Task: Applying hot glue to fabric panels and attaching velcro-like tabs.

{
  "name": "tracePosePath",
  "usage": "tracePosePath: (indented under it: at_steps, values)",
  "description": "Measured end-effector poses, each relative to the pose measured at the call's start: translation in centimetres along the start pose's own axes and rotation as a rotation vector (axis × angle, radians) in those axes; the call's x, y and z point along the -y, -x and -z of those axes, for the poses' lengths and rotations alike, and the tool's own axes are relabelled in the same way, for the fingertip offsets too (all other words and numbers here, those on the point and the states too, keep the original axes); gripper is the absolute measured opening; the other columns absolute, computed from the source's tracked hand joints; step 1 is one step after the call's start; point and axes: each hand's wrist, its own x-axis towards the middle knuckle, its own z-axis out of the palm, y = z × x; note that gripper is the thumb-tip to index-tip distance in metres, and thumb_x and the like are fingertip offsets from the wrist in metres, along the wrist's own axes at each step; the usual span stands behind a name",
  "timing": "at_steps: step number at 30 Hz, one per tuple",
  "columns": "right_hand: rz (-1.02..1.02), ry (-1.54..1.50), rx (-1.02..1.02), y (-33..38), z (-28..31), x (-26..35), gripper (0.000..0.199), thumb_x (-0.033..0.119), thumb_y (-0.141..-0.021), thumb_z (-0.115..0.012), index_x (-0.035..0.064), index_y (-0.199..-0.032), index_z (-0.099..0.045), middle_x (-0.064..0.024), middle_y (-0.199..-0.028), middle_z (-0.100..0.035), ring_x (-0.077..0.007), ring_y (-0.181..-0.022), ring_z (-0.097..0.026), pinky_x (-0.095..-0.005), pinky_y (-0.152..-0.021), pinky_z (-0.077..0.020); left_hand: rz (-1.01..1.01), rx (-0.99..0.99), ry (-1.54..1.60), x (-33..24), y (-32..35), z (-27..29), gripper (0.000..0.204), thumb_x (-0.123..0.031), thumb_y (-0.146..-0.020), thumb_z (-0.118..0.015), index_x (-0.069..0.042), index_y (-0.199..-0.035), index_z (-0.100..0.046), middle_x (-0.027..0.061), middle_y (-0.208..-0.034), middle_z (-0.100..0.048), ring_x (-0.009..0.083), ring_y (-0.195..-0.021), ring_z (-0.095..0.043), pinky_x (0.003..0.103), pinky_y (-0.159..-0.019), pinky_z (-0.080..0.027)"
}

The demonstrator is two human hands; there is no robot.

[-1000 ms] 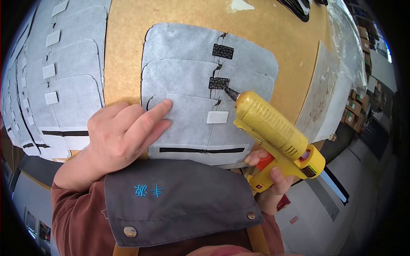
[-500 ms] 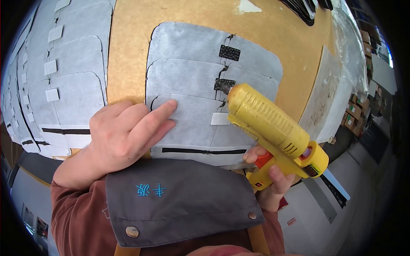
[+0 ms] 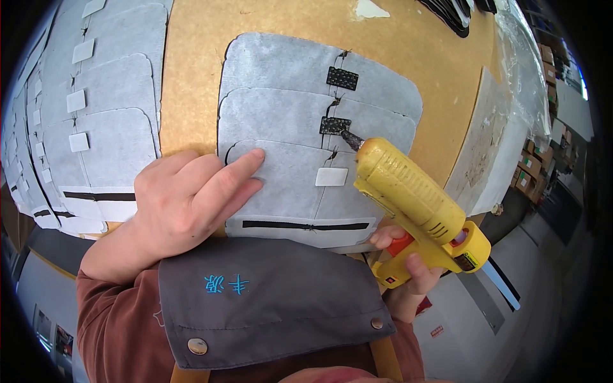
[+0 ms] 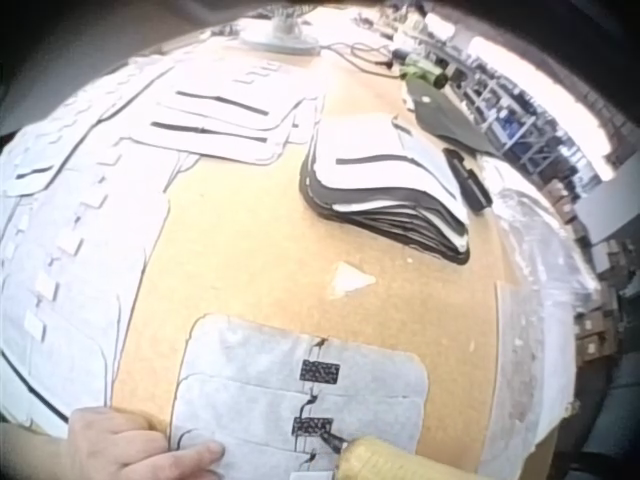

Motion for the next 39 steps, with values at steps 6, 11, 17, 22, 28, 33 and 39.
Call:
tracePosePath:
  at_steps: [6, 11, 17, 22, 28, 33, 39]
  values:
    - [0.015, -0.037, -0.085, 0.1, -1.3, 0.5, 0.064, 0.019, -0.082, -0.069, -0.0071, -0.136, -0.045, -0.021, -0.101, -0.066, -0.0299, -0.095, -0.065, -0.0432, -0.088, -0.0518, -0.011, -0.01, -0.008, -0.4, -0.3, 0.1, 0.044, -0.014, -0.068, -0.084, -0.006, -0.11, -0.072, 0.0001, -0.061, -0.038, 0.0153, -0.05, -0.041, 0.031, -0.045, -0.031]
    - [0.004, 0.028, -0.102, -1.7, -2.4, 0.2, 0.063, 0.023, -0.08, -0.067, -0.0103, -0.13, -0.048, -0.0217, -0.093, -0.066, -0.0302, -0.087, -0.066, -0.0422, -0.081, -0.0538, 0.008, -0.006, -0.002, 0.1, 0.1, -0.3, 0.044, -0.014, -0.068, -0.084, -0.006, -0.109, -0.072, 0.0001, -0.06, -0.038, 0.0153, -0.05, -0.04, 0.031, -0.045, -0.031]
    - [0.088, 0.073, -0.069, -1.3, -0.9, -0.2, 0.061, 0.026, -0.084, -0.062, -0.0156, -0.126, -0.048, -0.025, -0.089, -0.066, -0.0337, -0.083, -0.067, -0.0448, -0.079, -0.0556, -0.007, -0.007, 0.001, -0.1, -0.1, 0.0, 0.045, -0.014, -0.067, -0.085, -0.006, -0.109, -0.072, 0.0003, -0.06, -0.038, 0.0154, -0.05, -0.04, 0.031, -0.045, -0.03]
    - [0.13, 0.052, -0.02, -1.1, 0.2, -0.4, 0.059, 0.023, -0.088, -0.059, -0.017, -0.128, -0.044, -0.0282, -0.094, -0.065, -0.0369, -0.088, -0.067, -0.0479, -0.082, -0.0557, -0.011, -0.012, -0.004, 0.0, 0.0, -0.1, 0.045, -0.013, -0.068, -0.084, -0.006, -0.11, -0.071, 0.0004, -0.06, -0.039, 0.0154, -0.05, -0.041, 0.031, -0.045, -0.031]
    - [0.134, 0.028, 0.048, -1.1, 0.7, -0.8, 0.057, 0.02, -0.09, -0.057, -0.0167, -0.131, -0.042, -0.0284, -0.099, -0.065, -0.0365, -0.091, -0.067, -0.0485, -0.083, -0.0561, -0.005, -0.001, -0.006, -0.1, 0.0, -0.1, 0.045, -0.013, -0.068, -0.084, -0.006, -0.111, -0.071, 0.0001, -0.06, -0.039, 0.0153, -0.05, -0.041, 0.031, -0.045, -0.031]
    - [0.138, -0.002, 0.004, -1.0, 0.2, -0.8, 0.056, 0.02, -0.089, -0.057, -0.0162, -0.13, -0.044, -0.0276, -0.099, -0.066, -0.0361, -0.091, -0.067, -0.0484, -0.084, -0.0561, -0.007, 0.007, -0.013, 0.0, 0.1, 0.0, 0.045, -0.013, -0.068, -0.085, -0.006, -0.11, -0.071, -0.0002, -0.061, -0.04, 0.0149, -0.05, -0.041, 0.03, -0.045, -0.031]
    - [0.125, -0.017, -0.011, -0.7, 0.2, -0.9, 0.055, 0.02, -0.088, -0.058, -0.0162, -0.128, -0.046, -0.0273, -0.098, -0.066, -0.0359, -0.09, -0.067, -0.0484, -0.083, -0.0562, -0.004, 0.003, -0.008, -0.1, 0.2, -0.1, 0.044, -0.013, -0.068, -0.085, -0.006, -0.11, -0.071, -0.0003, -0.06, -0.041, 0.0149, -0.05, -0.041, 0.03, -0.045, -0.031]
